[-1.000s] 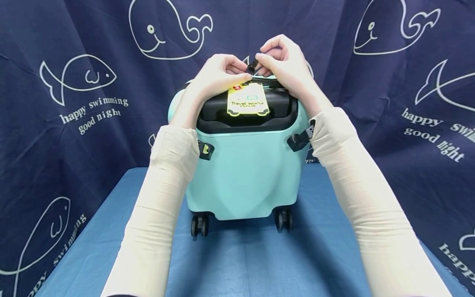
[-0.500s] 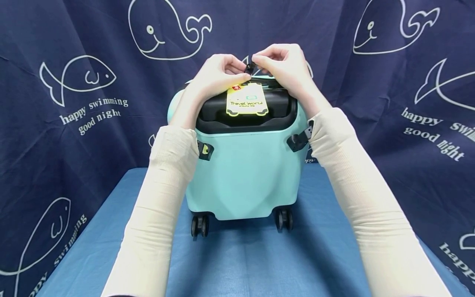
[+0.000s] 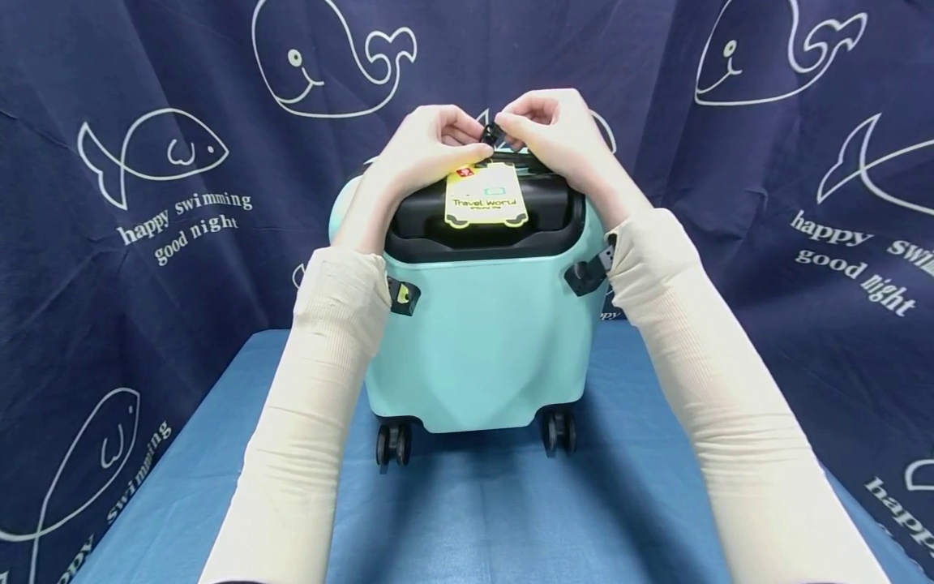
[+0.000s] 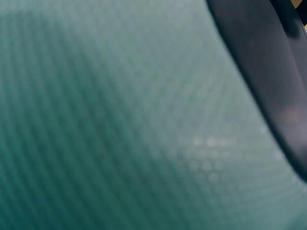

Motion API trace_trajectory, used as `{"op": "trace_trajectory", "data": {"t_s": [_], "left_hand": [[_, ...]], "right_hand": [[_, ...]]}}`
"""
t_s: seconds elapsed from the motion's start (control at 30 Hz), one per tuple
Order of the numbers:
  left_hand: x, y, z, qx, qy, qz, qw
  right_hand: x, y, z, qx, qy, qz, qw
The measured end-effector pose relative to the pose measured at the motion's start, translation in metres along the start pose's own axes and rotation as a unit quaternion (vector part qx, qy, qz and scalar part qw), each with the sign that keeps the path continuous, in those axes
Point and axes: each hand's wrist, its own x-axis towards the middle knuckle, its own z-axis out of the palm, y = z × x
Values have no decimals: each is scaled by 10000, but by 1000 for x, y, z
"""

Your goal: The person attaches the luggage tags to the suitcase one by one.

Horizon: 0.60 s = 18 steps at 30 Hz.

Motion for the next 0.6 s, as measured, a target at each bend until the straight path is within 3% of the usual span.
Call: {"op": "trace_trajectory", "data": {"t_s": [0.6], "left_hand": [[-2,-1,0,-92,66,10,9999]], "right_hand": [[1,-1,0,-103,-477,69,9988]]}}
